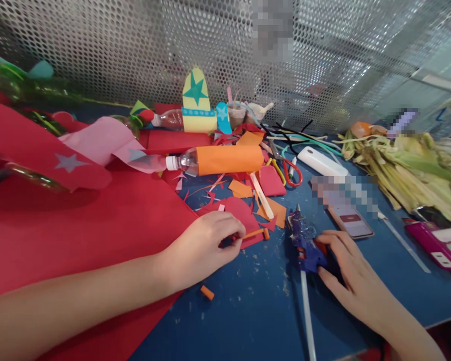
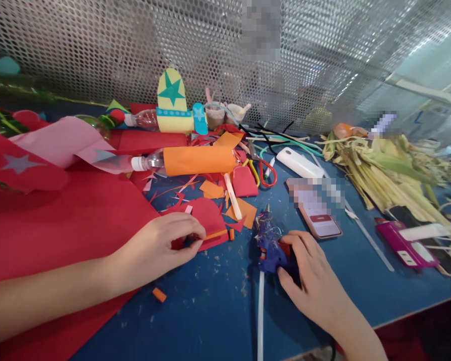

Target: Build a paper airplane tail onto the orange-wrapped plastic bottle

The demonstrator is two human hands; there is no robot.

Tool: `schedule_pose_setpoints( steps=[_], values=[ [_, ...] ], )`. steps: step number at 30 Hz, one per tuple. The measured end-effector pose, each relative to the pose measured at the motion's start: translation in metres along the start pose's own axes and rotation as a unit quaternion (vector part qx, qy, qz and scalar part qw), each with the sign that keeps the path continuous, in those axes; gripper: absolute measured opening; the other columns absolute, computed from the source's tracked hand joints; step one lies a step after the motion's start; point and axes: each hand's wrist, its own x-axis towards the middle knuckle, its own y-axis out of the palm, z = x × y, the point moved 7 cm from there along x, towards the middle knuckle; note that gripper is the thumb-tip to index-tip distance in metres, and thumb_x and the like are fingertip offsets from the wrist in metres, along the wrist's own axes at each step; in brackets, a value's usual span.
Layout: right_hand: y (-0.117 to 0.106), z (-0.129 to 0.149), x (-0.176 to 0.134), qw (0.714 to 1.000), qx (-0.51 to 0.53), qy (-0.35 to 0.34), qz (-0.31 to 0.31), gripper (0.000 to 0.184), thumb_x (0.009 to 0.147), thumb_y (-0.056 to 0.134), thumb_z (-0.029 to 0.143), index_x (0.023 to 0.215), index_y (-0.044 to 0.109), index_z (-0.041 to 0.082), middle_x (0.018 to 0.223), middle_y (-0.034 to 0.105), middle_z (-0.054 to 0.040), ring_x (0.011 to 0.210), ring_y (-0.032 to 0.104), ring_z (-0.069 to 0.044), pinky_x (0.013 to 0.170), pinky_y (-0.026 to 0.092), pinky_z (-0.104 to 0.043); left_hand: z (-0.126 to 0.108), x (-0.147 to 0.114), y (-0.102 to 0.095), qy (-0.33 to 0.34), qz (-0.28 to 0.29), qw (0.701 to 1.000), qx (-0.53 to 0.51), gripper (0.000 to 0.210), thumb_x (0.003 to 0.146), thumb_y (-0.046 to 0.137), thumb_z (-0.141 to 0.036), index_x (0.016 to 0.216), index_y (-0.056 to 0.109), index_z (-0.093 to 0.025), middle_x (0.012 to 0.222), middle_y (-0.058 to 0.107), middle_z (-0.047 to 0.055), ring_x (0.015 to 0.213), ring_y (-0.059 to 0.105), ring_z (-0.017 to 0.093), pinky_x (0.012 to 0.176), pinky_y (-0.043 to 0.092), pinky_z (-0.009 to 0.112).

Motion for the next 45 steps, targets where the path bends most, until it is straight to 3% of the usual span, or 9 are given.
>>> schedule_pose_setpoints(
  steps=[14,28,31,34,37,41,45],
  values=[
    [-0.001,0.001,0.000,1.000,-0.005,-0.007,-0.018,0.020,0.088,0.041,0.029,0.106,0.042,0.020,0.107,0.046,-0.0122,0.104,0.050,-0.027,0.083,0.045,-0.044,0.002,0.000,0.007,-0.016,0.036,0.999,0.001,0.015,0.078,0.052,-0.004,0.072,0.057,-0.016,0.072,0.059,0.000,0.068,0.052,0.012,0.066,0.043,0.022],
    [-0.005,0.006,0.001,0.999,-0.025,-0.017,-0.019,0.021,0.088,0.041,0.030,0.107,0.043,0.021,0.107,0.050,-0.0117,0.104,0.053,-0.027,0.086,0.044,-0.042,-0.007,-0.002,0.011,0.049,0.087,0.993,0.063,0.022,0.089,0.046,-0.011,0.078,0.065,-0.015,0.083,0.063,0.005,0.076,0.059,0.015,0.082,0.047,0.030],
    [-0.010,0.006,0.002,1.000,-0.021,-0.014,-0.010,0.023,0.090,0.040,0.033,0.108,0.044,0.020,0.109,0.051,-0.0115,0.104,0.054,-0.026,0.085,0.044,-0.041,-0.007,-0.002,0.009,0.043,0.099,0.992,0.065,0.016,0.088,0.050,-0.016,0.082,0.065,-0.014,0.085,0.064,0.006,0.077,0.059,0.017,0.082,0.047,0.032],
    [-0.022,0.009,0.011,0.999,-0.018,-0.009,-0.040,0.024,0.093,0.038,0.035,0.111,0.044,0.020,0.108,0.054,-0.0114,0.103,0.055,-0.026,0.085,0.044,-0.041,-0.006,-0.002,0.010,0.039,0.110,0.991,0.062,0.011,0.086,0.057,-0.021,0.085,0.065,-0.014,0.086,0.063,0.007,0.079,0.059,0.018,0.081,0.047,0.032],
    [-0.033,0.029,0.028,0.996,-0.006,-0.066,-0.065,0.018,0.092,0.045,0.035,0.103,0.049,0.022,0.100,0.060,-0.0084,0.097,0.058,-0.024,0.083,0.045,-0.039,-0.006,-0.003,0.011,0.045,0.110,0.991,0.061,0.013,0.088,0.053,-0.019,0.087,0.065,-0.013,0.087,0.063,0.007,0.082,0.059,0.018,0.082,0.047,0.032],
    [-0.024,0.074,0.052,0.976,0.017,-0.218,0.013,0.006,0.091,0.052,0.024,0.093,0.057,0.023,0.092,0.067,-0.0032,0.092,0.059,-0.020,0.084,0.045,-0.038,-0.008,-0.003,0.009,0.062,0.093,0.992,0.053,0.022,0.093,0.044,-0.019,0.086,0.065,-0.015,0.085,0.063,0.006,0.079,0.059,0.016,0.076,0.048,0.029],
    [-0.008,0.093,0.073,0.961,0.021,-0.267,0.071,0.010,0.088,0.056,0.022,0.097,0.061,0.020,0.097,0.067,-0.0047,0.093,0.059,-0.021,0.083,0.046,-0.039,-0.012,-0.003,0.006,0.082,0.075,0.992,0.058,0.026,0.093,0.040,-0.017,0.086,0.065,-0.015,0.082,0.064,0.007,0.078,0.061,0.017,0.074,0.049,0.029]
  ],
)
